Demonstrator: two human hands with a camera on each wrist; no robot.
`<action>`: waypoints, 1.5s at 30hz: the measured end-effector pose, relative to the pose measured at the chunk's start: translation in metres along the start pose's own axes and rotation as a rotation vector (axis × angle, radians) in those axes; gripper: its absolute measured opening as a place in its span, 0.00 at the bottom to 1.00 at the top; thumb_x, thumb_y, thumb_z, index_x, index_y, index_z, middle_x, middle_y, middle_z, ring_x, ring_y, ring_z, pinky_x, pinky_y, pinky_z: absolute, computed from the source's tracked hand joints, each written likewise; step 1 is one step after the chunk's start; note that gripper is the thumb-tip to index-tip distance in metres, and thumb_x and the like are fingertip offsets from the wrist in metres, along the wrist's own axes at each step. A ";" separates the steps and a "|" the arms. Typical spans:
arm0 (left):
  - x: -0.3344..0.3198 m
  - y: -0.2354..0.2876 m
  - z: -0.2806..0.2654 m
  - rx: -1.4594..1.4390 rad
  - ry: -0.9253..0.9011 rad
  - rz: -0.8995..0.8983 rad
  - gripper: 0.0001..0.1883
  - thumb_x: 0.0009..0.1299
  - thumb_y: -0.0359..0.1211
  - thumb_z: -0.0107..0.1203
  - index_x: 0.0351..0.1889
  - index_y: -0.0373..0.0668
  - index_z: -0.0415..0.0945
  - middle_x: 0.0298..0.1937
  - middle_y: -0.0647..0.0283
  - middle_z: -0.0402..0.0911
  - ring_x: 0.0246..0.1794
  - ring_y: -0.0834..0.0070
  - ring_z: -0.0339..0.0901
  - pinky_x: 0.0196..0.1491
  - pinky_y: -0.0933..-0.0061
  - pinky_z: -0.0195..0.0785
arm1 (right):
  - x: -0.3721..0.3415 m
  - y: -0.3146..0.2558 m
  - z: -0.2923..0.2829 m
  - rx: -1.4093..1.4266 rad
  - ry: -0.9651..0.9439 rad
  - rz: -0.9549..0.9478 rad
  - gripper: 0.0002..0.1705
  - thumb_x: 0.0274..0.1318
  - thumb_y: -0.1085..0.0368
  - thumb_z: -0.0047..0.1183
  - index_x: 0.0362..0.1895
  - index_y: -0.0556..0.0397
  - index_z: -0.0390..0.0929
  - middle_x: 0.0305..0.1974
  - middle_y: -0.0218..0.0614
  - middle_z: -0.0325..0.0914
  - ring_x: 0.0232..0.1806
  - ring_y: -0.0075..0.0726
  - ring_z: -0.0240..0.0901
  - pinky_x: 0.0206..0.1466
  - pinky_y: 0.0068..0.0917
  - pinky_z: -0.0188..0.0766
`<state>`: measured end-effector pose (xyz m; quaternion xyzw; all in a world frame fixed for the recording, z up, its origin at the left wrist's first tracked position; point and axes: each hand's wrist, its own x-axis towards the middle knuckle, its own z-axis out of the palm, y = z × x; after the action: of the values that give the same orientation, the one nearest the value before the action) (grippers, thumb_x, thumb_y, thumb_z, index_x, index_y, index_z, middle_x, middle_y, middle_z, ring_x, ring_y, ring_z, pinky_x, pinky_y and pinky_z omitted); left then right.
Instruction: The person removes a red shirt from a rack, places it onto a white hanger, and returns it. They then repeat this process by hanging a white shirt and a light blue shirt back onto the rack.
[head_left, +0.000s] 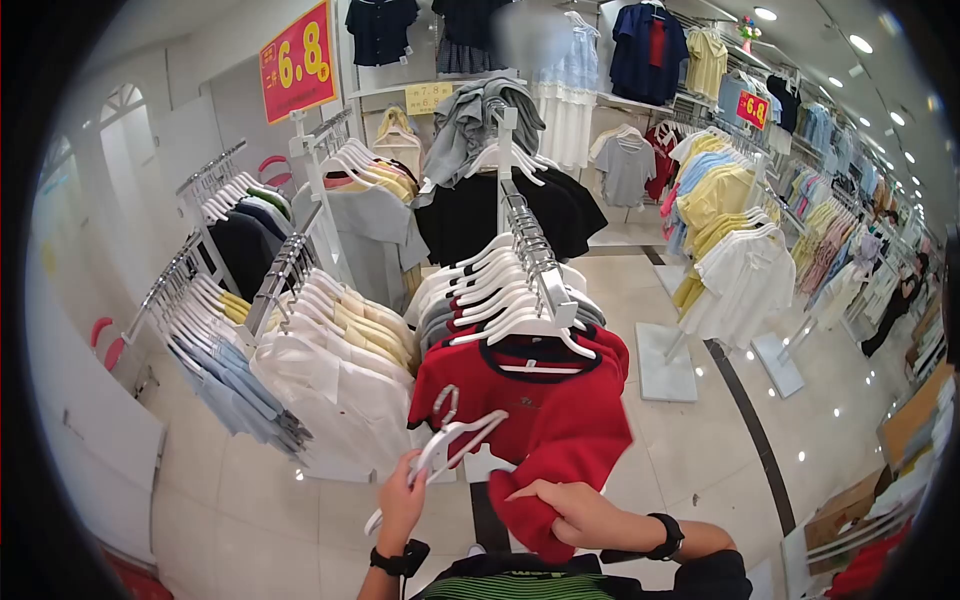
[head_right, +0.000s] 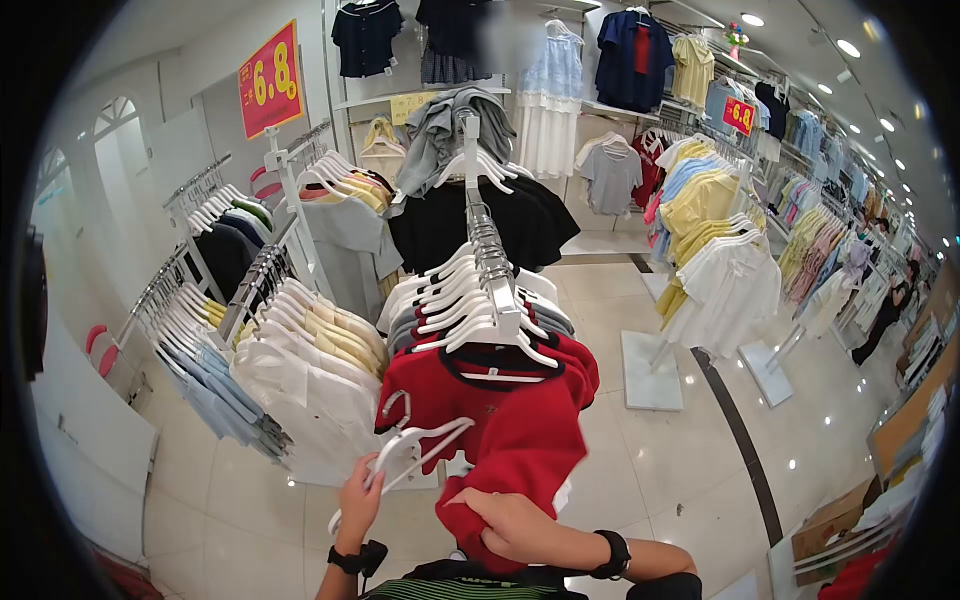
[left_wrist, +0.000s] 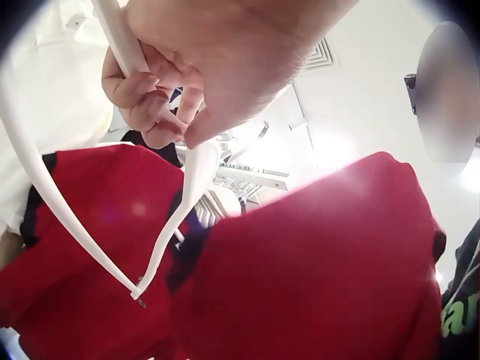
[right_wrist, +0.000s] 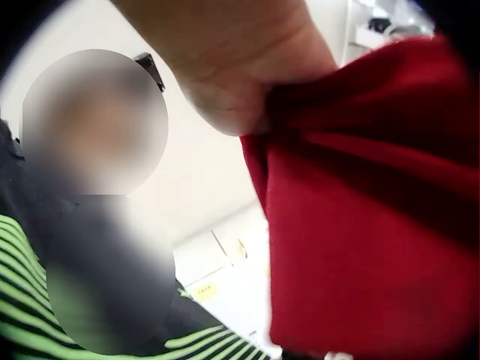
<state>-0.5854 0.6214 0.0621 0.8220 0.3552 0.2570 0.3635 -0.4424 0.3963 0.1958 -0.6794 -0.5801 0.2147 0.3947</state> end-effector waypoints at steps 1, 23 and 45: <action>-0.002 0.007 0.003 -0.020 -0.049 0.014 0.16 0.65 0.35 0.51 0.52 0.50 0.69 0.20 0.58 0.72 0.20 0.65 0.72 0.25 0.67 0.62 | 0.002 -0.008 -0.006 -0.029 0.010 -0.038 0.28 0.37 0.78 0.38 0.49 0.52 0.67 0.33 0.49 0.74 0.36 0.56 0.73 0.40 0.37 0.70; -0.025 0.042 0.078 -0.493 -0.575 0.395 0.22 0.59 0.26 0.55 0.53 0.41 0.70 0.54 0.51 0.57 0.52 0.56 0.62 0.58 0.66 0.55 | 0.012 0.042 0.018 1.349 0.595 0.343 0.14 0.59 0.72 0.37 0.47 0.58 0.71 0.43 0.35 0.76 0.44 0.29 0.73 0.50 0.25 0.69; -0.029 0.065 0.012 0.197 -0.392 0.678 0.16 0.48 0.23 0.49 0.36 0.43 0.76 0.46 0.52 0.69 0.47 0.55 0.67 0.49 0.61 0.61 | 0.030 0.136 -0.005 -0.075 0.132 -0.239 0.25 0.34 0.65 0.62 0.44 0.46 0.77 0.36 0.38 0.78 0.38 0.41 0.74 0.44 0.32 0.68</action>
<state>-0.5694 0.5627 0.1005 0.9568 0.0110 0.1655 0.2386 -0.3475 0.4218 0.0971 -0.6325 -0.6371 0.0992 0.4293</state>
